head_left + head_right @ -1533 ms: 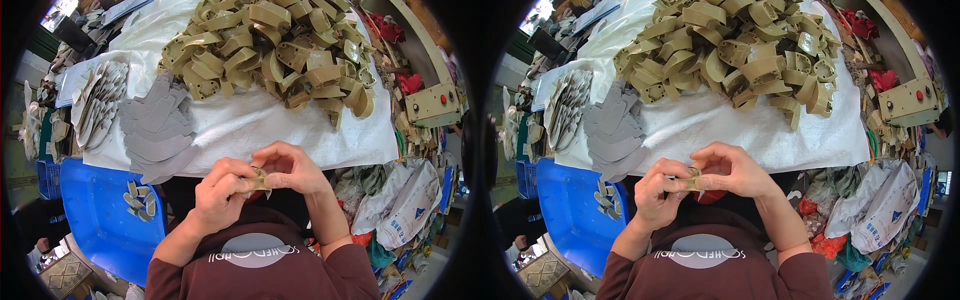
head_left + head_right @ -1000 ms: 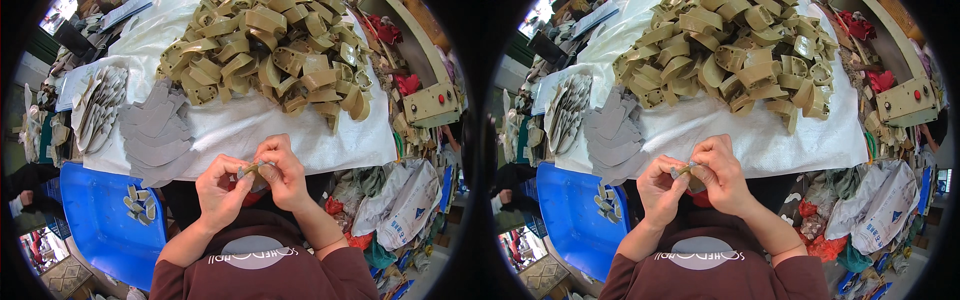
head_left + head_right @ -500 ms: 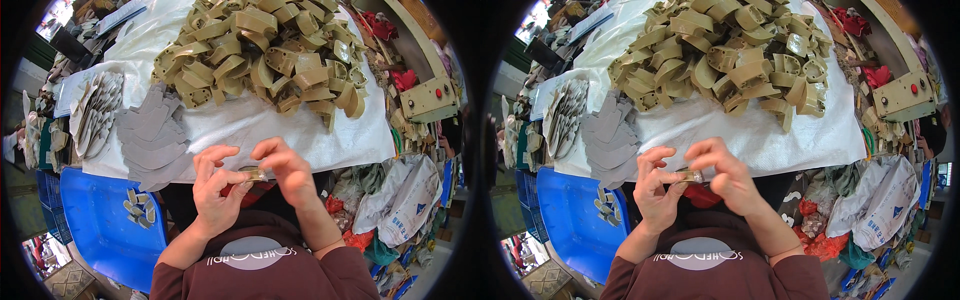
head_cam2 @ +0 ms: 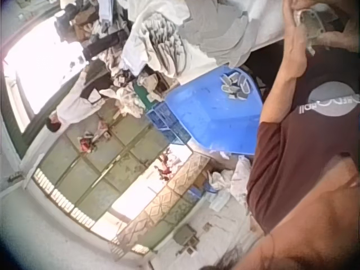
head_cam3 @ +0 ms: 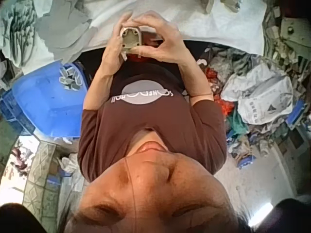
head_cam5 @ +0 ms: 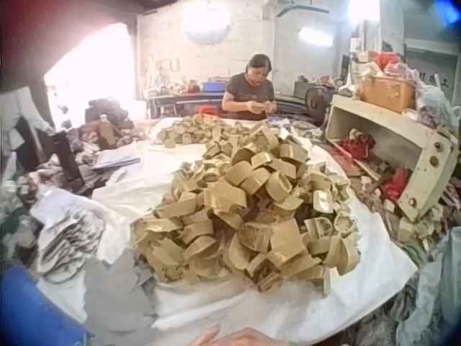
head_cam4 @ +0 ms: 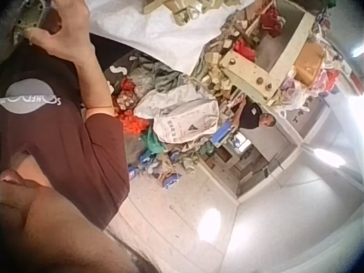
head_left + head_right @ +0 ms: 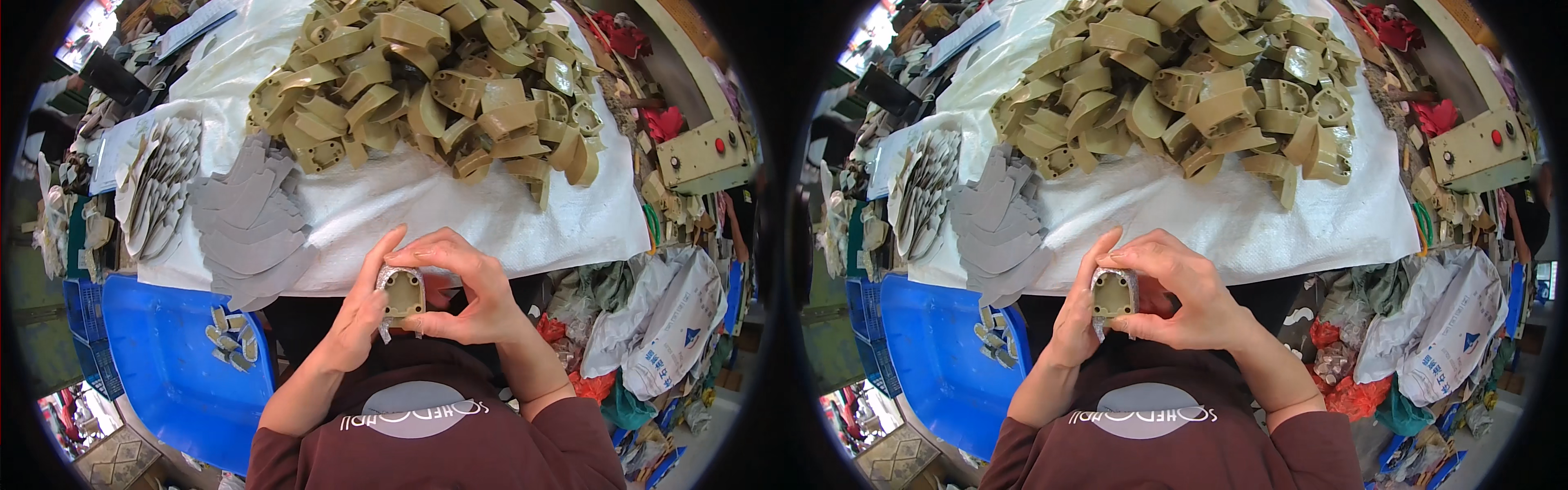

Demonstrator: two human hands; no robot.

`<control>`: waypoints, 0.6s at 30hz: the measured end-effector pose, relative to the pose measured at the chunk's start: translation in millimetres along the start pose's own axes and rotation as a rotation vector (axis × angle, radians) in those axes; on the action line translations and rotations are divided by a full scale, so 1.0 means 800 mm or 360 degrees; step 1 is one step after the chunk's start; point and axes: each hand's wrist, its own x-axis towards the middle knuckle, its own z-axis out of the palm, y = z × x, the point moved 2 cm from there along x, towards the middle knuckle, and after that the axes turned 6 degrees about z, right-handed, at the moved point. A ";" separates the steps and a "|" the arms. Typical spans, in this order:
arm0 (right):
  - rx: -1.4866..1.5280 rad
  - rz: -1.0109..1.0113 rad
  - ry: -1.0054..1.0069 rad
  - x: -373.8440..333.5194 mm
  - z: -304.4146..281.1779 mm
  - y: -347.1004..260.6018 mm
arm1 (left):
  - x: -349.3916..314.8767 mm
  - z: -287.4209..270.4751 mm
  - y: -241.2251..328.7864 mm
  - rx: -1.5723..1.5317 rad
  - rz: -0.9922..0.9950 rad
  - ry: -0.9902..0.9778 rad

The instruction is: The person repeatedly picks up beige plastic components and gray adhesive pads from a table. They align the adhesive pad with the back of the plastic component and press them together. The finished assembly is then placed into a blue plastic bin. This process is repeated continuously throughout the video.

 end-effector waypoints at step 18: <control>0.0972 0.0743 -0.0184 0.005 0.027 0.031 | -0.003 0.041 0.010 0.0173 0.0208 0.0240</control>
